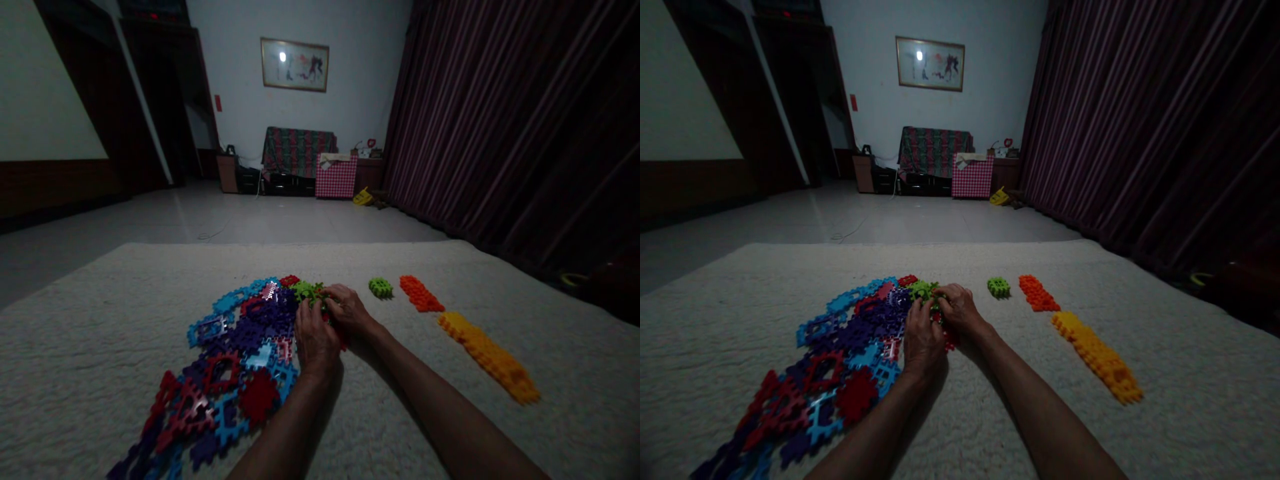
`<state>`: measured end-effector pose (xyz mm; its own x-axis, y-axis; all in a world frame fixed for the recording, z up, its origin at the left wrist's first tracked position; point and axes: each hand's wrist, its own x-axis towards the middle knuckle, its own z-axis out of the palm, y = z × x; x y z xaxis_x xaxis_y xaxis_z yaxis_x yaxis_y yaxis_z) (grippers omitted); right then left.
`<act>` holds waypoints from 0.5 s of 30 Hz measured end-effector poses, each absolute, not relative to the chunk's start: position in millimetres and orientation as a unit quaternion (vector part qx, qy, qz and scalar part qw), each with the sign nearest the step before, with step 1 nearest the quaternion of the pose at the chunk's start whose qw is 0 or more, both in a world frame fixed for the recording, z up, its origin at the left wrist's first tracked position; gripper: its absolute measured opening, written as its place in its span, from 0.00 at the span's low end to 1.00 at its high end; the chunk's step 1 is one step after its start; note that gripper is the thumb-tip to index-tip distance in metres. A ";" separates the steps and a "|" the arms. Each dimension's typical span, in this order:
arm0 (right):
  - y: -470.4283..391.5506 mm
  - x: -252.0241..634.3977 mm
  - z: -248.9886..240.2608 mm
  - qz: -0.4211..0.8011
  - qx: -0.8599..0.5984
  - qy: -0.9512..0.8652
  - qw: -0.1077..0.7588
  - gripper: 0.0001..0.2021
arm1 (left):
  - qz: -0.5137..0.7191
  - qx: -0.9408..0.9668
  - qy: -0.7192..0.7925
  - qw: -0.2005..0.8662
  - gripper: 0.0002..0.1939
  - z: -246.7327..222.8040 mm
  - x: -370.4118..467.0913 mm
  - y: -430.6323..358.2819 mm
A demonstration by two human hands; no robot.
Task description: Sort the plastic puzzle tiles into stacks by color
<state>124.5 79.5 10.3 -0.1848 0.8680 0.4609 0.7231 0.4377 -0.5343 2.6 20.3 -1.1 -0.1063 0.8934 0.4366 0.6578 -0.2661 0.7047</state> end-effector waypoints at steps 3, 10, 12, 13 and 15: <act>79.5 133.5 16.1 0.122 -0.520 -0.725 0.436 0.12 | 0.426 0.669 0.595 0.129 0.23 2.5 3.7 15.3; 74.7 182.4 35.1 0.071 -0.661 -0.637 0.391 0.15 | 0.400 0.693 0.590 0.112 0.21 2.5 4.2 11.6; 65.2 193.6 40.5 0.023 -0.664 -0.664 0.343 0.14 | 0.399 0.693 0.591 0.107 0.20 2.1 4.5 11.1; 59.6 196.5 41.9 -0.006 -0.662 -0.679 0.318 0.13 | 0.398 0.693 0.591 0.105 0.20 2.0 4.6 10.9; 49.2 197.2 41.3 -0.061 -0.660 -0.693 0.283 0.12 | 0.395 0.695 0.592 0.102 0.20 2.1 4.7 10.8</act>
